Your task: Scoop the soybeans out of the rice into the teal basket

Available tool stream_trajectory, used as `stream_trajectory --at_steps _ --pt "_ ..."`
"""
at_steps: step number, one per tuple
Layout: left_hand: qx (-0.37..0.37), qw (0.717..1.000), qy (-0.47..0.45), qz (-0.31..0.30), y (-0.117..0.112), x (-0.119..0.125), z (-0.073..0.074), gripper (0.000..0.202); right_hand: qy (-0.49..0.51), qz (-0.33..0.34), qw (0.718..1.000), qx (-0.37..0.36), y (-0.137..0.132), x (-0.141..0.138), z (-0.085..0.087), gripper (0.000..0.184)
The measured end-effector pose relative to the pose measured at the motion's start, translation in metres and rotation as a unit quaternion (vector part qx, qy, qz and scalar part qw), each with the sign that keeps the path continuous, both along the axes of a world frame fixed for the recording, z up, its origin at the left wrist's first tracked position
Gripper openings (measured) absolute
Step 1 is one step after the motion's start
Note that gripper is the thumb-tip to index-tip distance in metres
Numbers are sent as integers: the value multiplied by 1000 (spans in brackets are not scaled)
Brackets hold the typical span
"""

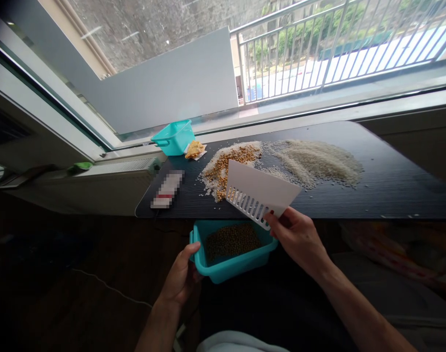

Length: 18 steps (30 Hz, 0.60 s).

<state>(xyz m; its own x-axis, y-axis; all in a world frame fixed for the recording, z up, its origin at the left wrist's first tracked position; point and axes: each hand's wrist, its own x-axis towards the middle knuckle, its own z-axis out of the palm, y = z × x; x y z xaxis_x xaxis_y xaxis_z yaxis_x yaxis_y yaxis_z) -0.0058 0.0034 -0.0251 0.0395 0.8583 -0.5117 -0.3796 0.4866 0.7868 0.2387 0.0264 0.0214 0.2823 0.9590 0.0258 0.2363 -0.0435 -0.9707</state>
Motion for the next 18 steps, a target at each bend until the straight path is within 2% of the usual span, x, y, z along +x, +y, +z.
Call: stream_trajectory --at_steps 8,13,18 --pt "1 1000 -2 -19 1 -1 0 38 -48 -63 997 11 0 21 -3 30" --pt "3 999 -4 -46 2 5 4 38 -75 -97 992 8 -1 29 7 31" --pt "-3 998 -19 -60 2 9 7 38 -86 -90 992 -9 -1 29 13 33"
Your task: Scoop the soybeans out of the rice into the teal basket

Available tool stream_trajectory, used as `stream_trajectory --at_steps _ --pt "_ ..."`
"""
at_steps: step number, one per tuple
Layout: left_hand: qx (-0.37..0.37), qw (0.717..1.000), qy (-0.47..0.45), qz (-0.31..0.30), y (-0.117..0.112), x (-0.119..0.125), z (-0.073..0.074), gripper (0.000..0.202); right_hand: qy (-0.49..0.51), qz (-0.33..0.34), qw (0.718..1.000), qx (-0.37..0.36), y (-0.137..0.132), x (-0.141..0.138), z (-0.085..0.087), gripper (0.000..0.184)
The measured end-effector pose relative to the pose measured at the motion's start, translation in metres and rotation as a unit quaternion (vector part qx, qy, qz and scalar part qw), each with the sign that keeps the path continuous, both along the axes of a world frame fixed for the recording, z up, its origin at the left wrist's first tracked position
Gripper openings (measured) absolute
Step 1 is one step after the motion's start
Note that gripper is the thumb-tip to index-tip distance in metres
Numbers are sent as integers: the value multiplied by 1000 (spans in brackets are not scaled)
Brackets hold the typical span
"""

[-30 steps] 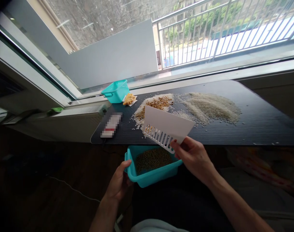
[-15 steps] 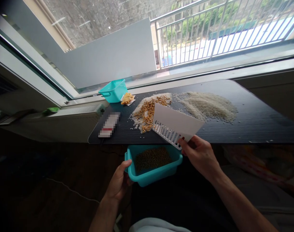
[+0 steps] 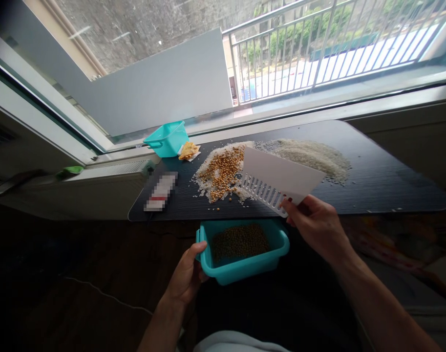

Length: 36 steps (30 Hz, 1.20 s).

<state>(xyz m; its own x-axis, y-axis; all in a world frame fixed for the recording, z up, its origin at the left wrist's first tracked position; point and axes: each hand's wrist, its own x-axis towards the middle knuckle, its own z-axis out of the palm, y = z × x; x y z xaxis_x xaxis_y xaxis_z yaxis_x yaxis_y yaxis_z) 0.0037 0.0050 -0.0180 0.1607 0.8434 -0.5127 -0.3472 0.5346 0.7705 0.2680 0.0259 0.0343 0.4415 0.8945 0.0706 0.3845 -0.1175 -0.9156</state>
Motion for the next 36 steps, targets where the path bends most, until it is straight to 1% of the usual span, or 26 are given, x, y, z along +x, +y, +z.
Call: stream_trajectory --at_steps 5,9,13,19,24,27,31,36 --pt "-1 1000 2 -3 0 -1 -1 37 14 28 1000 4 0 -5 3 35" --pt "2 1000 1 -2 1 -3 -2 38 1 32 999 12 5 -6 7 30" --pt "-3 1000 -2 3 1 -1 -1 39 0 34 999 17 11 -4 5 27" --pt "-2 1000 -6 10 0 0 2 37 19 52 998 18 7 -2 4 25" --pt "-2 1000 -1 9 0 0 0 38 13 46 999 20 7 -1 5 24" --pt "-2 1000 -6 9 1 0 -2 38 12 45 999 9 6 -2 6 29" --pt "2 1000 -10 7 2 0 -2 38 38 47 998 5 4 -3 10 38" --pt "-6 1000 -9 9 1 0 0 37 18 36 999 3 4 -3 11 32"
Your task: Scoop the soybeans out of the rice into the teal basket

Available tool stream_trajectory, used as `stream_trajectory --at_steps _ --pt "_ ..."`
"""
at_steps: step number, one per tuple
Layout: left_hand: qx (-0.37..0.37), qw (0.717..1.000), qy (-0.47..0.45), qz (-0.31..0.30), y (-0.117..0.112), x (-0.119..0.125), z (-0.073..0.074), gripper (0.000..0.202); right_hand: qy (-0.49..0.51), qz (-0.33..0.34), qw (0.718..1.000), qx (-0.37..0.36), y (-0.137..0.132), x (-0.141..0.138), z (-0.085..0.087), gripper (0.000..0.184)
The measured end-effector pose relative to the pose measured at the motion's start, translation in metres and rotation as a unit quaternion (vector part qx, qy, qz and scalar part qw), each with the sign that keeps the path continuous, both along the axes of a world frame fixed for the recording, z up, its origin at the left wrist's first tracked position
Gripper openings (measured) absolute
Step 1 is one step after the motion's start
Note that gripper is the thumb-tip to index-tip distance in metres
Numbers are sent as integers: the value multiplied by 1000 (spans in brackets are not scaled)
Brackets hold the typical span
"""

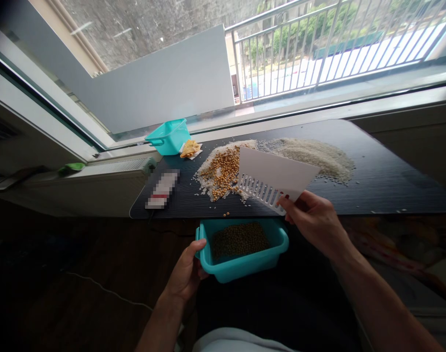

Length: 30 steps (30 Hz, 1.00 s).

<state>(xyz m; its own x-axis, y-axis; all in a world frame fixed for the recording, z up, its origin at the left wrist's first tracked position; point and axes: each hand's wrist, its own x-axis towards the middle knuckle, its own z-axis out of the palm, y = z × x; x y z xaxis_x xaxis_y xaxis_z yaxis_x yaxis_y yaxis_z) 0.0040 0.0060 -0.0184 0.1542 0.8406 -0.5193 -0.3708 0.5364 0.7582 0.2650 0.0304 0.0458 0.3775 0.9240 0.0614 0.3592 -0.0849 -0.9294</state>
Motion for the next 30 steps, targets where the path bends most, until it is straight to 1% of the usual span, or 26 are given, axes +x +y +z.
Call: stream_trajectory --at_steps 5,12,17,20,23,25,30 --pt "6 1000 -1 2 0 1 2 37 14 13 1000 1 -2 -1 -4 35" --pt "-1 1000 0 5 -1 -1 -1 37 10 15 1000 -5 3 -7 3 28" --pt "6 1000 -1 0 -1 0 -1 38 20 38 999 -2 3 -5 -2 31" --pt "5 1000 3 2 0 0 -1 39 25 30 999 11 4 -3 -4 31" --pt "4 1000 8 3 0 -1 -1 40 25 18 999 12 6 -4 -3 29" --pt "2 1000 10 4 0 -1 -1 40 30 22 999 12 8 -6 -2 29" --pt "-5 1000 10 9 0 -1 -1 39 56 51 997 6 7 -9 0 36"
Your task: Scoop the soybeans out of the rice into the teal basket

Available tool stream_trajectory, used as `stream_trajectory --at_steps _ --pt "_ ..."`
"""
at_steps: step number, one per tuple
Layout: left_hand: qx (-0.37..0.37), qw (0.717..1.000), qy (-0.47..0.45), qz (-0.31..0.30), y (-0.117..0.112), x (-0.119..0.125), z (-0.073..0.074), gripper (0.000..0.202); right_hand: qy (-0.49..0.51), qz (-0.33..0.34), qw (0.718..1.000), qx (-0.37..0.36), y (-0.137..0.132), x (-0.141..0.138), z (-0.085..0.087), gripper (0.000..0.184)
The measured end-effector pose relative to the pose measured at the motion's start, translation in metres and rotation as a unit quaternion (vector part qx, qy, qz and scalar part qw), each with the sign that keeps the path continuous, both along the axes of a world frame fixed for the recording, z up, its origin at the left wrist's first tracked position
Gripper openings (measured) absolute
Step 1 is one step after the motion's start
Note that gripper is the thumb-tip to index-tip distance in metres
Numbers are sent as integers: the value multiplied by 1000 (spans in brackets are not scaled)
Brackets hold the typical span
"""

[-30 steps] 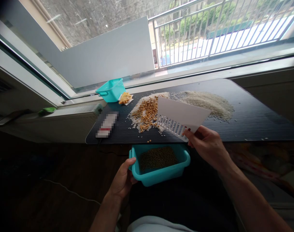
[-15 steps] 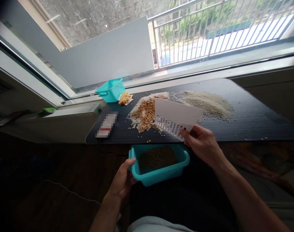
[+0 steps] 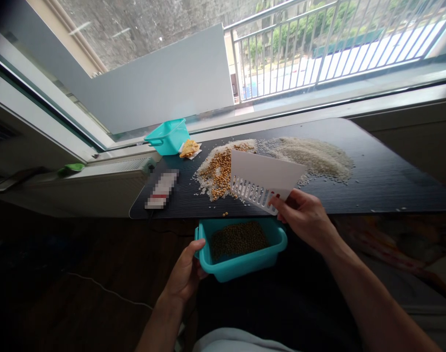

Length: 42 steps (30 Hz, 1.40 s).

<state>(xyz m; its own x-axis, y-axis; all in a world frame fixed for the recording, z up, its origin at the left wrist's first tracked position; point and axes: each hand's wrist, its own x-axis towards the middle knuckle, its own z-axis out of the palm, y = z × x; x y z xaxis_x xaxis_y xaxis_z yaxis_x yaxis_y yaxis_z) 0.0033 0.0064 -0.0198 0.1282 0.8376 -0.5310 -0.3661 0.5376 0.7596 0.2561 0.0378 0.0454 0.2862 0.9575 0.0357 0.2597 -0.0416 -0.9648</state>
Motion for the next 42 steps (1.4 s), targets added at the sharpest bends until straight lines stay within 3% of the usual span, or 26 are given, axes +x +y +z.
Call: stream_trajectory --at_steps 8,14,27,34,42 --pt "6 1000 -9 -1 1 -2 0 38 14 -30 999 -14 -7 5 1 36" --pt "3 1000 1 1 2 -2 2 40 42 -9 999 -31 -12 4 3 42" --pt "13 1000 -7 -3 1 -1 0 38 27 3 999 -21 -6 1 5 40" --pt "14 1000 -11 -1 -1 -2 0 37 -10 -8 1000 -7 0 -1 2 29" --pt "14 1000 -10 1 -1 -2 1 37 11 -1 1000 7 -1 2 2 35"
